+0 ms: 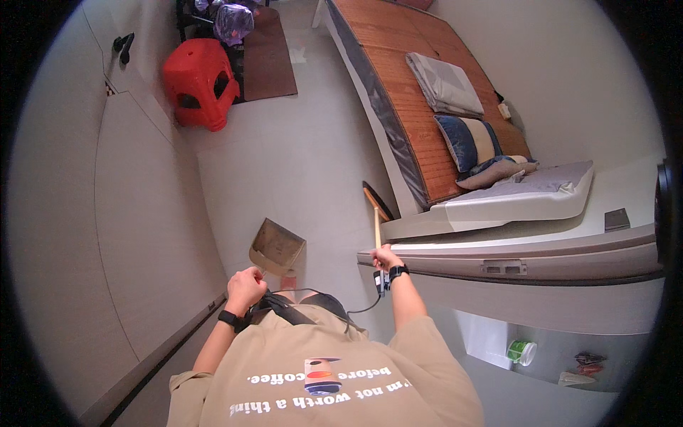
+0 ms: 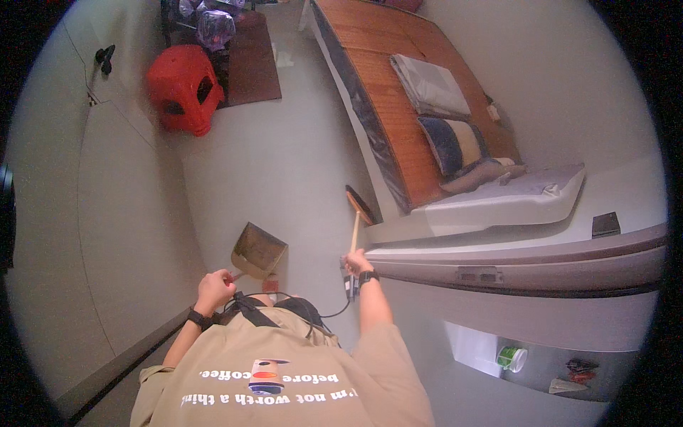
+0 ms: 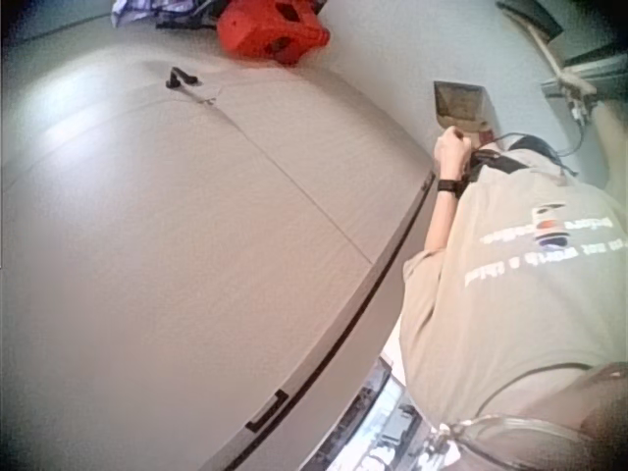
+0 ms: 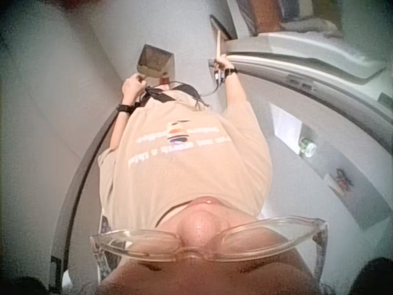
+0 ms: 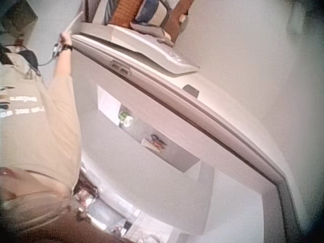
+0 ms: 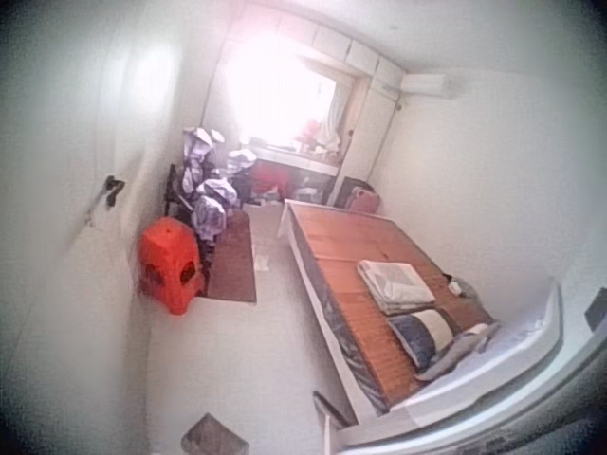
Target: Sweep the floor of the room using a broom and dustpan.
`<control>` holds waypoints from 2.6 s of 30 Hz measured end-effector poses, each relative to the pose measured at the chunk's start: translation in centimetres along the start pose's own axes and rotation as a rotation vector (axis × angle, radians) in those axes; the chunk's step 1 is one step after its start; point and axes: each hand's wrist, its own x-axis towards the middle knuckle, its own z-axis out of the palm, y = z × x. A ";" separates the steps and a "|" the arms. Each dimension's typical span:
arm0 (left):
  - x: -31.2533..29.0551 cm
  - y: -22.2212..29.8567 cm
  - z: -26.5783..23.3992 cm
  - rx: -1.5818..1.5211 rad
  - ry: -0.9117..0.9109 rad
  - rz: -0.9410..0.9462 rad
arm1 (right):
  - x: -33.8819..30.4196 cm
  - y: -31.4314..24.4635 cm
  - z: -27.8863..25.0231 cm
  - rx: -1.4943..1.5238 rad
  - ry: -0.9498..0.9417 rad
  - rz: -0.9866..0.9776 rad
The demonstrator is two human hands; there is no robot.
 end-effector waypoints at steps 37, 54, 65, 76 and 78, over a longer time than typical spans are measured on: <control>-14.9 -4.3 5.0 -0.166 0.152 -0.094 | -5.6 9.2 -2.5 -0.101 -0.069 -0.065; -21.4 -7.2 10.2 -0.180 0.123 -0.238 | -20.6 13.2 2.3 -0.452 -0.573 0.008; -25.0 -9.0 11.0 -0.224 0.141 -0.243 | -24.7 8.7 3.4 -0.192 -0.471 -0.087; -32.5 -8.3 11.4 -0.323 0.255 -0.415 | -9.3 1.6 13.1 -0.528 -0.418 -0.410; -32.9 -8.2 11.4 -0.318 0.266 -0.437 | -7.5 1.2 13.8 -0.593 -0.429 -0.357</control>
